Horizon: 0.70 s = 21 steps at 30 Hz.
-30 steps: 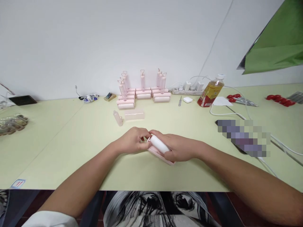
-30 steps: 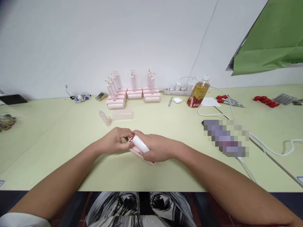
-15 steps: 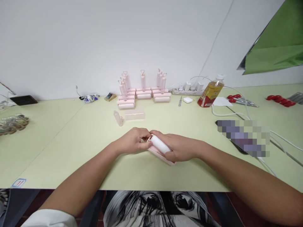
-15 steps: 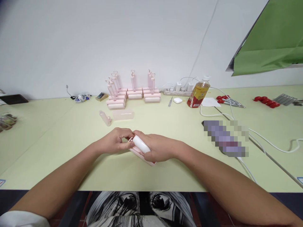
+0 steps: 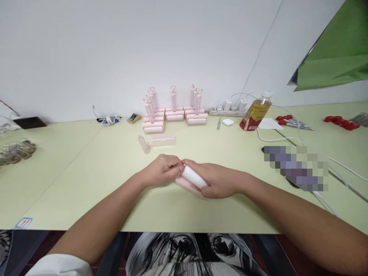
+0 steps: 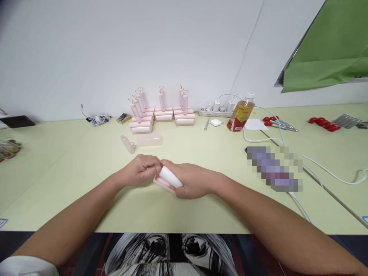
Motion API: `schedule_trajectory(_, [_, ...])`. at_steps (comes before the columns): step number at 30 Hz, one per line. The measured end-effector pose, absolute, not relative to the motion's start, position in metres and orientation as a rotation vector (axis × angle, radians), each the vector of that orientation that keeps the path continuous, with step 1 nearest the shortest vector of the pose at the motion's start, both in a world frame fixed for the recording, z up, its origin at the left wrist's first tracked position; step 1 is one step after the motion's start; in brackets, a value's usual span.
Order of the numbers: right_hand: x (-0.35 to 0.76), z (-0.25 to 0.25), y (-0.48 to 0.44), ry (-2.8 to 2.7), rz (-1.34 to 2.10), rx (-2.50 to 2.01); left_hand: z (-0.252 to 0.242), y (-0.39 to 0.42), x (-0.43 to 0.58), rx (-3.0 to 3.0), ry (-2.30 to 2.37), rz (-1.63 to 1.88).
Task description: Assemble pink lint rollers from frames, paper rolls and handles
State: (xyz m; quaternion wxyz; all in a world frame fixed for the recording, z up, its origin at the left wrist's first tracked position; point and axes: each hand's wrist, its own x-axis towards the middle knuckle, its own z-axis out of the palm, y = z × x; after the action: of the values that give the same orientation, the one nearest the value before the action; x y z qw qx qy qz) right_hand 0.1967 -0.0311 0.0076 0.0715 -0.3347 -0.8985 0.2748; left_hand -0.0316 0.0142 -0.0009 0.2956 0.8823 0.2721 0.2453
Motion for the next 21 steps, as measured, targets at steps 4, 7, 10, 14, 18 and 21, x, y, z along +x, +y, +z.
schedule_trajectory(4, [0.186, 0.0, -0.04, -2.74, 0.742, -0.918, 0.001, 0.02, -0.038, 2.283, 0.78, 0.855])
schedule_trajectory(7, [0.186, -0.008, -0.036, -2.696, 0.681, -0.949, -0.002, 0.025, -0.043, 2.122, 0.798, 0.948])
schedule_trajectory(10, [0.192, -0.014, -0.025, -2.602, 0.562, -0.927, -0.01, 0.029, -0.046, 2.0, 0.727, 0.96])
schedule_trajectory(14, [0.195, -0.016, -0.017, -2.42, 0.618, -0.867, -0.016, 0.025, -0.04, 2.221, 0.577, 0.893])
schedule_trajectory(18, [0.19, -0.014, -0.022, -2.267, 0.901, -0.879, -0.013, 0.012, -0.027, 2.463, 0.662, 0.804])
schedule_trajectory(21, [0.186, -0.016, -0.025, -2.22, 0.996, -0.901, -0.012, 0.006, -0.023, 2.494, 0.749, 0.78])
